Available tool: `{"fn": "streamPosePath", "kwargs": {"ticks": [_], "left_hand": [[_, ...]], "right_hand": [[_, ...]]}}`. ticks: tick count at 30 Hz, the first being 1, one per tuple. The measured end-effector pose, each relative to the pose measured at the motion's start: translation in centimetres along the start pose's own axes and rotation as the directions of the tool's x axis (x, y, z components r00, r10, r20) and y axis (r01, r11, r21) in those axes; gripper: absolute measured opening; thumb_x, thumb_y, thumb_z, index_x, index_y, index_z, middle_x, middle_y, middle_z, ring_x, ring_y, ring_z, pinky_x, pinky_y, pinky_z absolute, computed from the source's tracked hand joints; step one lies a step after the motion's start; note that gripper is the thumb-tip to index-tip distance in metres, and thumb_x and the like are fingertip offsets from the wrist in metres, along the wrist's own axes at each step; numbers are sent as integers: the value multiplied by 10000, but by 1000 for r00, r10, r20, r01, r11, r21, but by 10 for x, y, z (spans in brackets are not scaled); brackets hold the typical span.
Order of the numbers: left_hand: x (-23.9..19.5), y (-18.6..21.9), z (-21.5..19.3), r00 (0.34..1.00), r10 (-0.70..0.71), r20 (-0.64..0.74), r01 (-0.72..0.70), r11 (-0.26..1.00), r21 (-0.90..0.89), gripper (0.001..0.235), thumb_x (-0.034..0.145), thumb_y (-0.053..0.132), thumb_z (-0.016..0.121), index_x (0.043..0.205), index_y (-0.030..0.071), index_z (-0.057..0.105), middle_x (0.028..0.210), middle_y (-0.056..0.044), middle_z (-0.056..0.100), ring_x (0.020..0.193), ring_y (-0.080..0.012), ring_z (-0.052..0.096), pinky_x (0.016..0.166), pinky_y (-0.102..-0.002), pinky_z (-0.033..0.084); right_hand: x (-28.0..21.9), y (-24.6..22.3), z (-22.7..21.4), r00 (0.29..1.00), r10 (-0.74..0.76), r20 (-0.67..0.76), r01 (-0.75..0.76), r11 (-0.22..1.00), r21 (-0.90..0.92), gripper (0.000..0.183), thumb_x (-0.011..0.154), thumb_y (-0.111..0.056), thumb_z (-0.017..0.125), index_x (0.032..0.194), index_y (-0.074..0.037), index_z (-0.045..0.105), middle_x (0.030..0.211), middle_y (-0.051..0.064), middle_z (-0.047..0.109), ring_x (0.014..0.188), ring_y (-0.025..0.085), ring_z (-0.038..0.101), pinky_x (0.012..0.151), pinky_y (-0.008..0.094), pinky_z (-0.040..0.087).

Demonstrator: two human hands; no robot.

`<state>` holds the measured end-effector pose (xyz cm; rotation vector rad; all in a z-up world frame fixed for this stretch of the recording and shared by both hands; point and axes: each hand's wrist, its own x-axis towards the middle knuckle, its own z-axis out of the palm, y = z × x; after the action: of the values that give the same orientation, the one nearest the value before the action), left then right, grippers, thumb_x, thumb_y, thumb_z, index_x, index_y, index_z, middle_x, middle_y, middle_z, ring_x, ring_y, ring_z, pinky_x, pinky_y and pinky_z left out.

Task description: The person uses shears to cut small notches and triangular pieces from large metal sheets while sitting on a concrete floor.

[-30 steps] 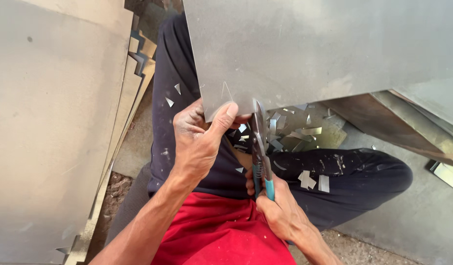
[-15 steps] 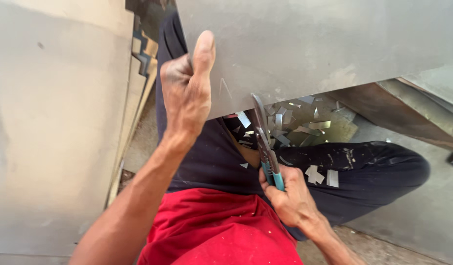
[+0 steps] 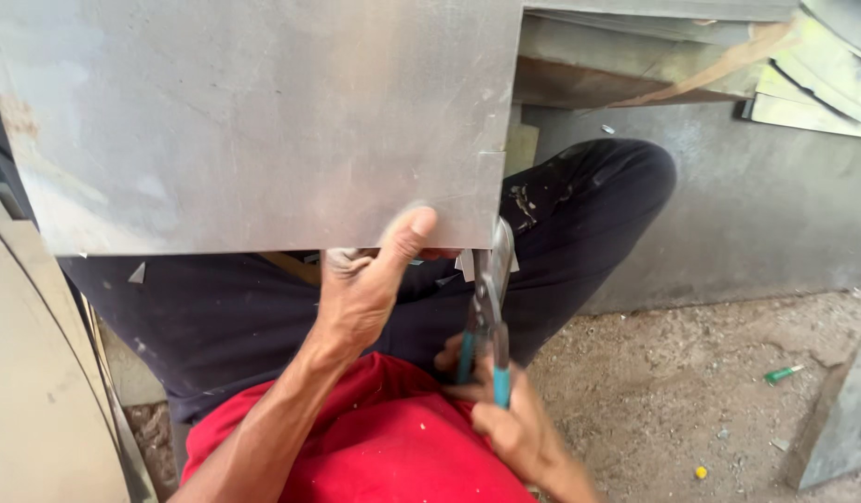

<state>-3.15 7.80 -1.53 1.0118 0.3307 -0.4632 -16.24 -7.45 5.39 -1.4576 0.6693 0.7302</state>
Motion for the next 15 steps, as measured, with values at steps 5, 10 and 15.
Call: {"fn": "streamPosePath", "kwargs": {"ticks": [5, 10, 15], "left_hand": [[-4, -4, 6, 1000, 14, 4, -14, 999, 34, 241, 972, 141, 738, 1123, -47, 749, 935, -60, 747, 813, -138, 730, 749, -263, 603], [-5, -5, 6, 1000, -28, 1, 28, 1000, 12, 243, 957, 110, 744, 1132, -59, 746, 920, -79, 764, 795, -151, 739, 744, -280, 636], [-6, -5, 6, 998, -60, -24, 61, 997, 55, 264, 957, 122, 740, 1169, -36, 743, 972, -43, 778, 827, -99, 728, 775, -236, 617]], "right_hand": [[7, 22, 16, 999, 7, -35, -3, 995, 103, 809, 606, -118, 489, 1396, 54, 462, 1225, 202, 600, 1214, 302, 608, 1042, 426, 511], [12, 29, 20, 994, -96, -58, 97, 995, 20, 831, 625, -131, 496, 1436, 42, 436, 1246, 186, 600, 1226, 286, 606, 1036, 419, 521], [14, 33, 20, 988, -154, -24, 155, 986, 68, 837, 649, -132, 517, 1459, 37, 395, 1258, 174, 587, 1249, 256, 592, 1032, 406, 532]]}}
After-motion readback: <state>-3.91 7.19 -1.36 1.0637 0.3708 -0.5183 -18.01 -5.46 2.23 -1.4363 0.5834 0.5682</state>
